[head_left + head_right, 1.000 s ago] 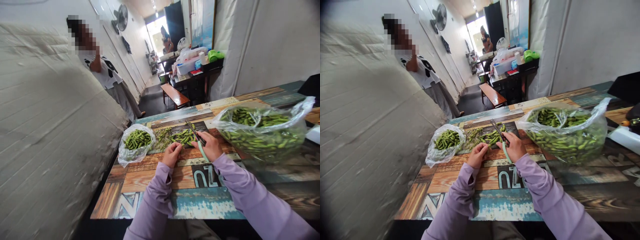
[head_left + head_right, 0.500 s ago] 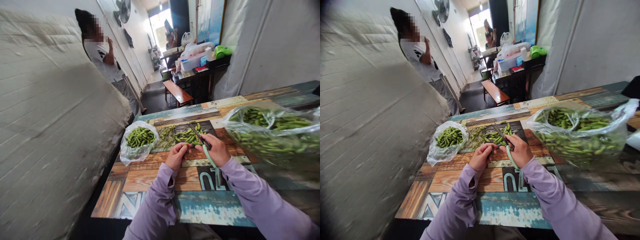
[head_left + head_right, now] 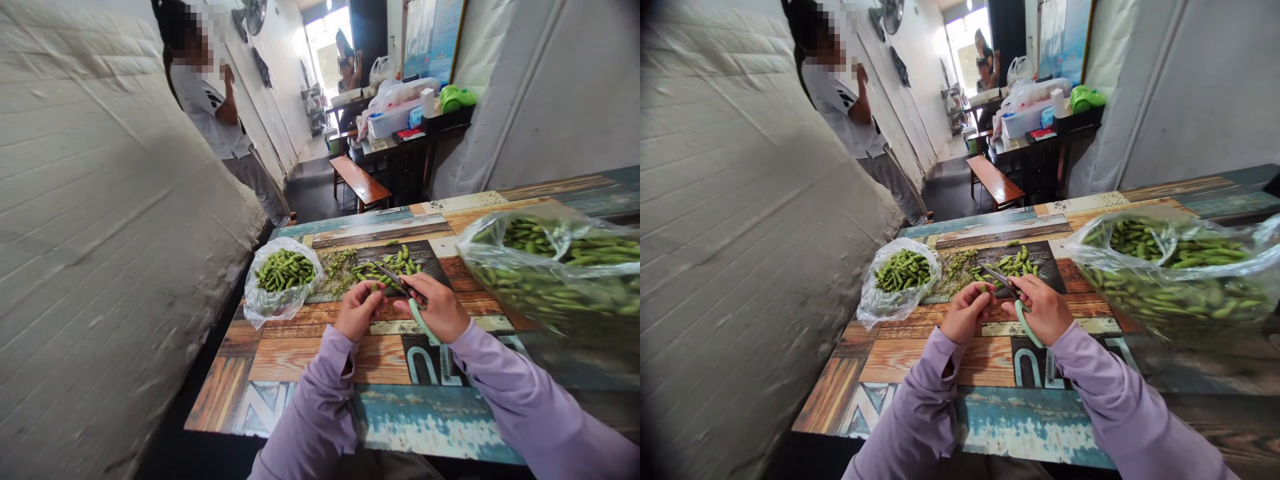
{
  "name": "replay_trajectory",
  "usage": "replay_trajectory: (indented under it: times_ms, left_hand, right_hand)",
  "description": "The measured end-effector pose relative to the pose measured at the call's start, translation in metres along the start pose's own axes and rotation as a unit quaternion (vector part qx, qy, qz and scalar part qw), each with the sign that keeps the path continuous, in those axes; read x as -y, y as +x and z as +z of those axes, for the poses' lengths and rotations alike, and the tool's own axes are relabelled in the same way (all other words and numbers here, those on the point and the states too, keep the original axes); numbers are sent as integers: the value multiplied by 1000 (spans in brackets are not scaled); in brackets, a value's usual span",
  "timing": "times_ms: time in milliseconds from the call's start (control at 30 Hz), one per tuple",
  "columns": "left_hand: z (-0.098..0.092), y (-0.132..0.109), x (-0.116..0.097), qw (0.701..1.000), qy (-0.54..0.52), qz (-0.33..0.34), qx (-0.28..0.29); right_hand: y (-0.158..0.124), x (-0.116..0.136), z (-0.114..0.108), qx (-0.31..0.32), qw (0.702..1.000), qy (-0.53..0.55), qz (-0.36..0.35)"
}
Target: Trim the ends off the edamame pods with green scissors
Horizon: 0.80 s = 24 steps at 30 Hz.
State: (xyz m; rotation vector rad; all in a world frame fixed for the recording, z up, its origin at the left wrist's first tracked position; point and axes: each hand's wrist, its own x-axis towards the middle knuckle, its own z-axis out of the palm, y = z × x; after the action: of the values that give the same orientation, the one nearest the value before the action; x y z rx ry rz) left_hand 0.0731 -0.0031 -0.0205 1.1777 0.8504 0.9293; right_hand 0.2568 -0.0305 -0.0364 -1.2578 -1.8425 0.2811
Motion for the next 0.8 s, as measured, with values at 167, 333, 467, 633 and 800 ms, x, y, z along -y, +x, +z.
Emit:
replay_trajectory:
  times_ms: [167, 333, 467, 633, 800]
  left_hand:
    - [-2, 1, 0, 1000, 4, 24, -10]
    - [-1, 1, 0, 999, -28, 11, -11]
    - [0, 1, 0, 999, -28, 5, -22]
    - [-1, 0, 2, 999, -23, 0, -25]
    - [1, 0, 3, 1000, 5, 8, -23]
  right_hand:
    - [-1, 0, 2, 7, 1000, 7, -2]
    - [-2, 3, 1, 18, 1000, 7, -4]
    - [-1, 9, -1, 39, 999, 17, 0]
    - [-1, 13, -2, 62, 998, -2, -27]
    - [0, 11, -2, 63, 997, -28, -47]
